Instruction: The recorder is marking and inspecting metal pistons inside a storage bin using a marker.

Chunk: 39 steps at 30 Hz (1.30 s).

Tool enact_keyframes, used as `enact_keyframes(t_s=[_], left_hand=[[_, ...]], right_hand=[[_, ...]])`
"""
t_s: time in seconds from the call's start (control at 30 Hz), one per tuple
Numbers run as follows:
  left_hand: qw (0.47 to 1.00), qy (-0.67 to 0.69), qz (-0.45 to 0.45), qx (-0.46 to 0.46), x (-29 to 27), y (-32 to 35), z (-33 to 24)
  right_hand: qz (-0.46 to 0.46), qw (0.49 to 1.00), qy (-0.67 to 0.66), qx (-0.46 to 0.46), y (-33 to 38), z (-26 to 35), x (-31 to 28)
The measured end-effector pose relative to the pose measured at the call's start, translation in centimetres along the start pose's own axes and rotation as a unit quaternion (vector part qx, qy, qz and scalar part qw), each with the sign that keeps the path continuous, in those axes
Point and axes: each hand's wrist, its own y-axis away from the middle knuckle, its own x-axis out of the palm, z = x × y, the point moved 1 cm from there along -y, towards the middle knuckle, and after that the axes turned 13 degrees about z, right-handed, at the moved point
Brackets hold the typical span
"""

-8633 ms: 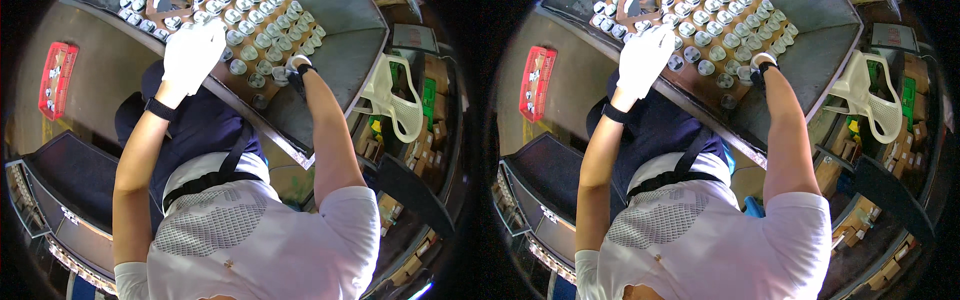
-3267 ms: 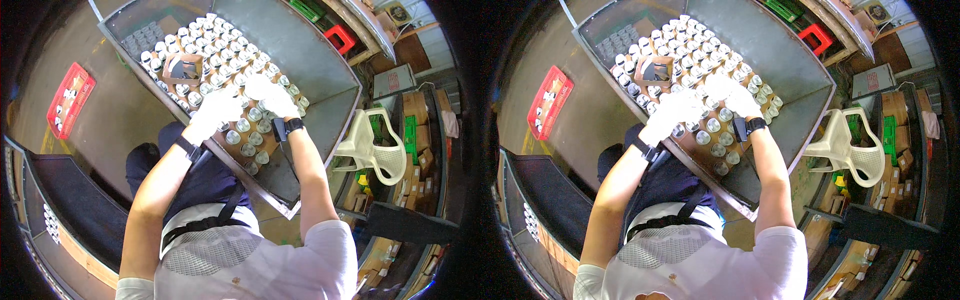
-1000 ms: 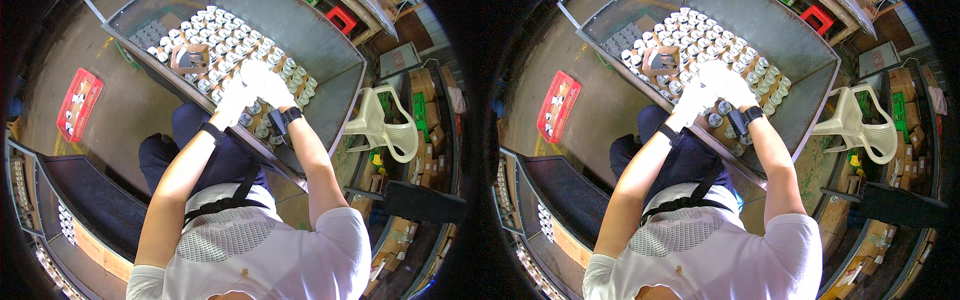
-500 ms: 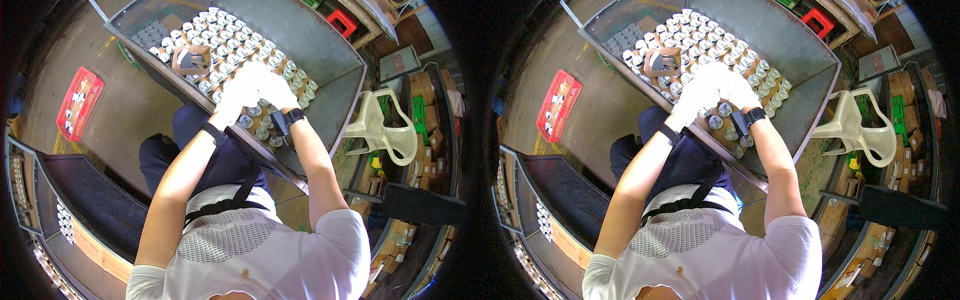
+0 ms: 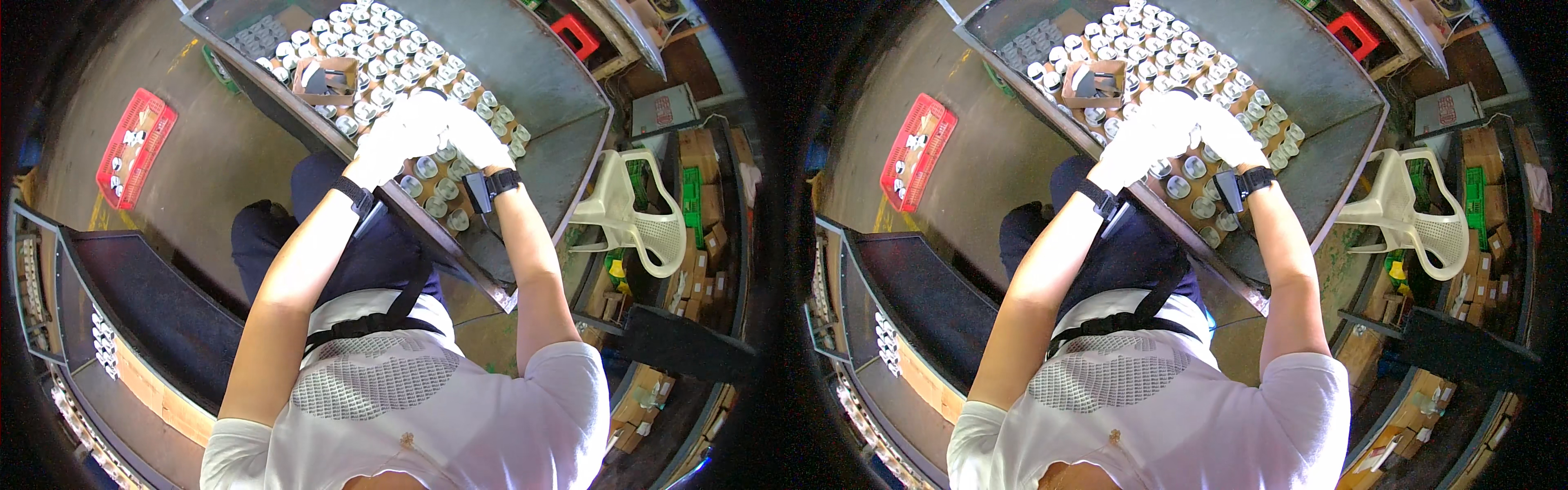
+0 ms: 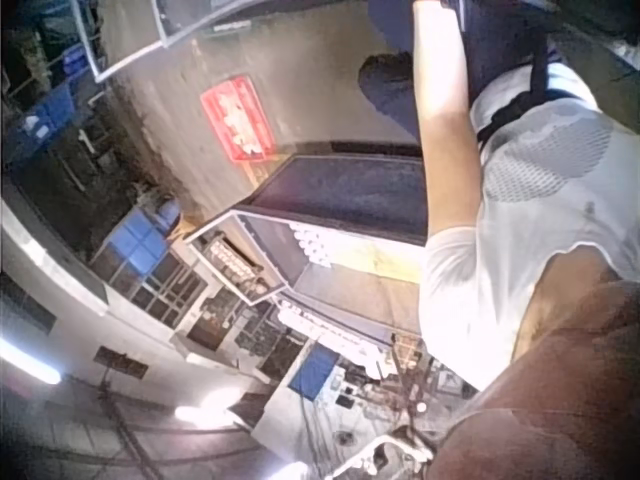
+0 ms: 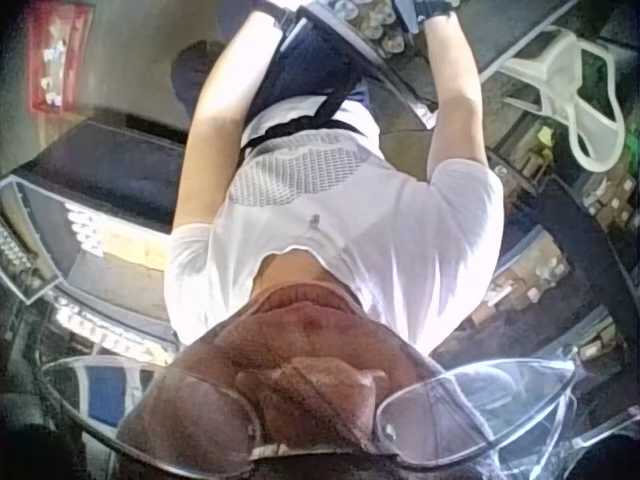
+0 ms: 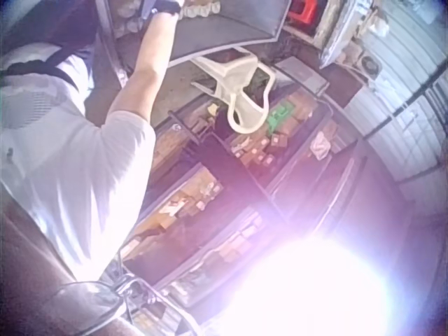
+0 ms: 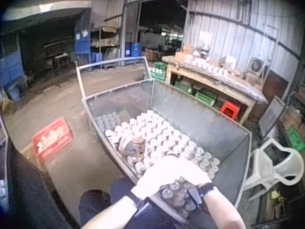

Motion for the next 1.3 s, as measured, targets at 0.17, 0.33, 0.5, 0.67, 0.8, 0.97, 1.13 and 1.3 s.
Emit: enact_keyframes(t_s=[0.17,0.33,0.5,0.67,0.8,0.97,1.13,1.3], left_hand=[[0.956,0.29,-0.038,-0.035,2.6,1.0,3.3],[0.939,0.336,-0.003,-0.075,2.6,0.9,2.6],[0.873,0.468,-0.006,-0.14,2.2,0.9,2.4],[0.79,0.587,-0.019,-0.179,2.1,0.7,1.4],[0.741,0.636,-0.011,-0.217,2.1,0.2,1.0],[0.747,0.626,-0.033,-0.222,2.4,0.1,-0.4],[0.829,0.516,0.022,-0.215,2.7,-0.2,0.3],[0.794,0.546,0.044,-0.264,3.2,0.2,1.2]], right_hand=[[0.028,0.998,-0.056,-0.025,-0.3,1.4,0.1],[0.017,0.998,-0.052,-0.031,0.6,3.1,-0.1],[0.033,0.998,-0.043,-0.029,0.6,3.9,-0.3],[0.038,0.988,-0.137,-0.059,0.1,3.1,0.0],[0.009,0.989,-0.135,-0.065,0.5,1.0,0.4],[-0.03,0.997,-0.05,-0.055,1.7,0.6,0.0],[-0.03,0.998,-0.002,-0.055,2.1,0.0,-0.6],[-0.012,0.999,0.014,-0.047,2.2,-0.4,-0.8]])
